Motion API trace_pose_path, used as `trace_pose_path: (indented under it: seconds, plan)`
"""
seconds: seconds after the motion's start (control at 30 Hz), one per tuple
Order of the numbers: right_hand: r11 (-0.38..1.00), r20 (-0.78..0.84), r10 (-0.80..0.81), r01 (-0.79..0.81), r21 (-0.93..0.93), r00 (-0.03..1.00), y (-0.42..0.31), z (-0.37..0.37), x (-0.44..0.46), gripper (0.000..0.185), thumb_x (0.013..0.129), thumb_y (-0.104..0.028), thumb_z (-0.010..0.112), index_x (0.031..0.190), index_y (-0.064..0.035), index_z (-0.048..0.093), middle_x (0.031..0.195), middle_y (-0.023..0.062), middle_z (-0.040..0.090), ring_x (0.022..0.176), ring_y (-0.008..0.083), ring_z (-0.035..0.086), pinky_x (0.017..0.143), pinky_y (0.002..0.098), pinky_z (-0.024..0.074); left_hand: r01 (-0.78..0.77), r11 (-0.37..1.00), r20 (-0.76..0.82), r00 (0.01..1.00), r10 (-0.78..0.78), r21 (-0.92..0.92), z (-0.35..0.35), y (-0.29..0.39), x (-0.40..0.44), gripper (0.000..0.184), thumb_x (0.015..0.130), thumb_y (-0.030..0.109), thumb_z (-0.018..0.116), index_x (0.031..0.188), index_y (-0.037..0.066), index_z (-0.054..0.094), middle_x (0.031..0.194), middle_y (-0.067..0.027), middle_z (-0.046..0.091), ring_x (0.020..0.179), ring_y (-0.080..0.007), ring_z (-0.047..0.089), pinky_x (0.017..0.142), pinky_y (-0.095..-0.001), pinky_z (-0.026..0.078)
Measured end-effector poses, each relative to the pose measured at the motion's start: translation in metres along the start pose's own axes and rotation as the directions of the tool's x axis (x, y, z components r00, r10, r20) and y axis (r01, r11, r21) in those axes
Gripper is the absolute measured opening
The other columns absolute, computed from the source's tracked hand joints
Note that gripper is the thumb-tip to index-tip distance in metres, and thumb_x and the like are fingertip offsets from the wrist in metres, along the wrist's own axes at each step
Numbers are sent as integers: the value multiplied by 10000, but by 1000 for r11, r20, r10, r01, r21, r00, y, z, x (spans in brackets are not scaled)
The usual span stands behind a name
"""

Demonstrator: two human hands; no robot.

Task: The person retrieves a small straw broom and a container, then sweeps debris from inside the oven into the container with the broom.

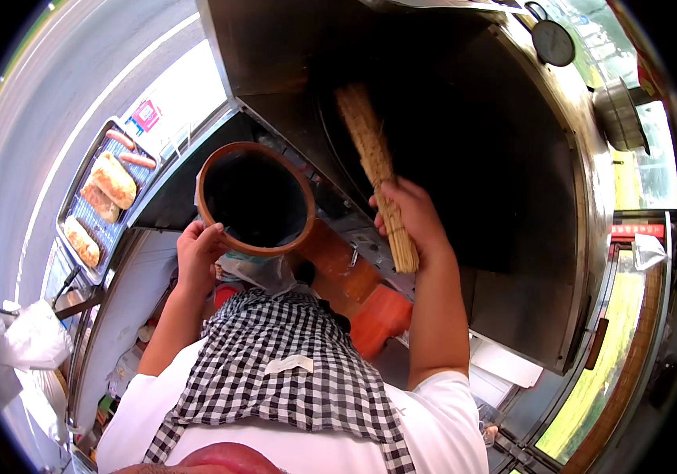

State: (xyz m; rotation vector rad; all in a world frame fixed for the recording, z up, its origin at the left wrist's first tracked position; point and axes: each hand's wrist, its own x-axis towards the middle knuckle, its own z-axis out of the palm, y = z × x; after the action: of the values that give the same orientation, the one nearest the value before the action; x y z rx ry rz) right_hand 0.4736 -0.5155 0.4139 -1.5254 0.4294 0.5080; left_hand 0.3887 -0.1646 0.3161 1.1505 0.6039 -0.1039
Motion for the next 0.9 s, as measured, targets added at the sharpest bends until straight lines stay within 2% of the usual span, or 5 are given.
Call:
trace_pose_path:
  seconds: [0.1,0.4,0.53,0.63,0.9]
  plan:
    - [989,162,128,-115,-89,978,12,34,-37,375,978,-215,566,1298,-20,548,894,93,658,583,137,606,508,259,502,9,1000,-28,1000,-9,5,-3,-4,9,159,871,152,724,891,82,582,796,-35,656,660,-122,637,638,-255,540]
    - [998,-107,-61,58,-32,992,22,32,-48,463,982,-163,532,1424,-37,470,929,106,648,580,131,596,494,248,487,-16,1000,-7,1000,16,0,-9,-3,10,207,850,118,751,894,69,555,808,-49,647,686,-141,665,629,-257,565]
    - [985,65,121,-112,-131,991,28,45,-58,450,979,-150,520,1413,-38,478,934,113,644,582,131,595,489,251,484,-18,1000,-12,1000,18,-23,-10,-2,8,208,848,111,750,891,65,552,802,-49,640,677,-142,664,626,-253,563]
    - [998,96,52,-48,-45,994,32,50,-69,446,988,-156,521,1415,-34,473,937,116,645,586,131,597,492,250,485,-14,1000,-18,1000,14,-25,-13,-3,7,204,851,106,745,887,66,548,798,-45,632,677,-148,665,631,-262,565]
    - [989,-221,-128,143,50,967,39,19,-46,379,1013,-183,519,1353,-16,501,911,100,642,582,130,589,493,254,487,-17,999,-25,1000,16,-35,-15,-1,2,196,859,112,738,883,65,549,802,-56,639,687,-155,663,639,-274,566]
